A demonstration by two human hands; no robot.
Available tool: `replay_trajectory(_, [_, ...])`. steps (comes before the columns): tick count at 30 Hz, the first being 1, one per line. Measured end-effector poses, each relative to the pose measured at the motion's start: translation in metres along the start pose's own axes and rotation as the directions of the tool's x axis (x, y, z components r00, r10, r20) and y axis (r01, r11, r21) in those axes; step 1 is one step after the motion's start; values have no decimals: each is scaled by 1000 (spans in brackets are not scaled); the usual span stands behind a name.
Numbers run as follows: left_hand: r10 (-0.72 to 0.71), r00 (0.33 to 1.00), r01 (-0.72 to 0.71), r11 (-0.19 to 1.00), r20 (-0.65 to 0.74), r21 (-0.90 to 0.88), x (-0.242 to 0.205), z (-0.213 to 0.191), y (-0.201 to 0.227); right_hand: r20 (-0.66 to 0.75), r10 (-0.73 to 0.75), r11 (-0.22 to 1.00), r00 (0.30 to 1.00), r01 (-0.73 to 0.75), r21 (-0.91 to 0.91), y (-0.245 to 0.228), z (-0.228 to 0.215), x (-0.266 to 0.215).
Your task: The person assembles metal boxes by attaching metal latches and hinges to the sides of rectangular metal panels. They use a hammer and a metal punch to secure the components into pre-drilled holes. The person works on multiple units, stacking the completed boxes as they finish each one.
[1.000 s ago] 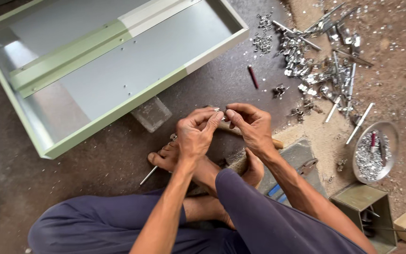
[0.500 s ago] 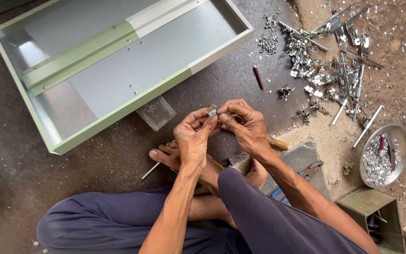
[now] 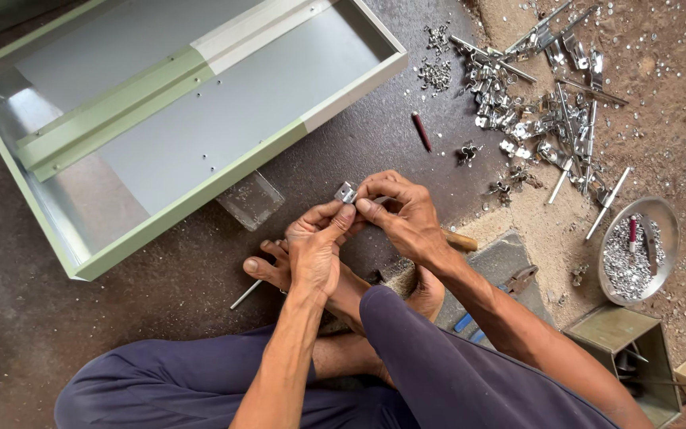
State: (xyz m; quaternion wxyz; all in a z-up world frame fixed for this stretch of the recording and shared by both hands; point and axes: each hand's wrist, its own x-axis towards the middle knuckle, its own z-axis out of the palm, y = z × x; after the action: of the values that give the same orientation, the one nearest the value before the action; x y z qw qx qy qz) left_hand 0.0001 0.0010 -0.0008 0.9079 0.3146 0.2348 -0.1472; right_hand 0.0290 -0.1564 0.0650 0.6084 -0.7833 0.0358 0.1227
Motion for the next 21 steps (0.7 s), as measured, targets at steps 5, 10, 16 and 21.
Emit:
replay_trajectory(5, [21,999,-21,1000,-25,14,-3,1,-1,-36,9,991,999,-14,-131,5,-4,3])
replay_trajectory(10, [144,988,-125,964,-62,236,-11,6,5,-279,135,830,951,-262,-492,24,-56,70])
replay_trajectory(16, [147,988,-125,951,-56,281,-20,10,17,-93,-428,501,899,150,-852,93,-121,148])
replay_trajectory(21, [181,978,-139,940,-108,312,-22,-1,25,52,-531,414,845,313,-855,117,-125,128])
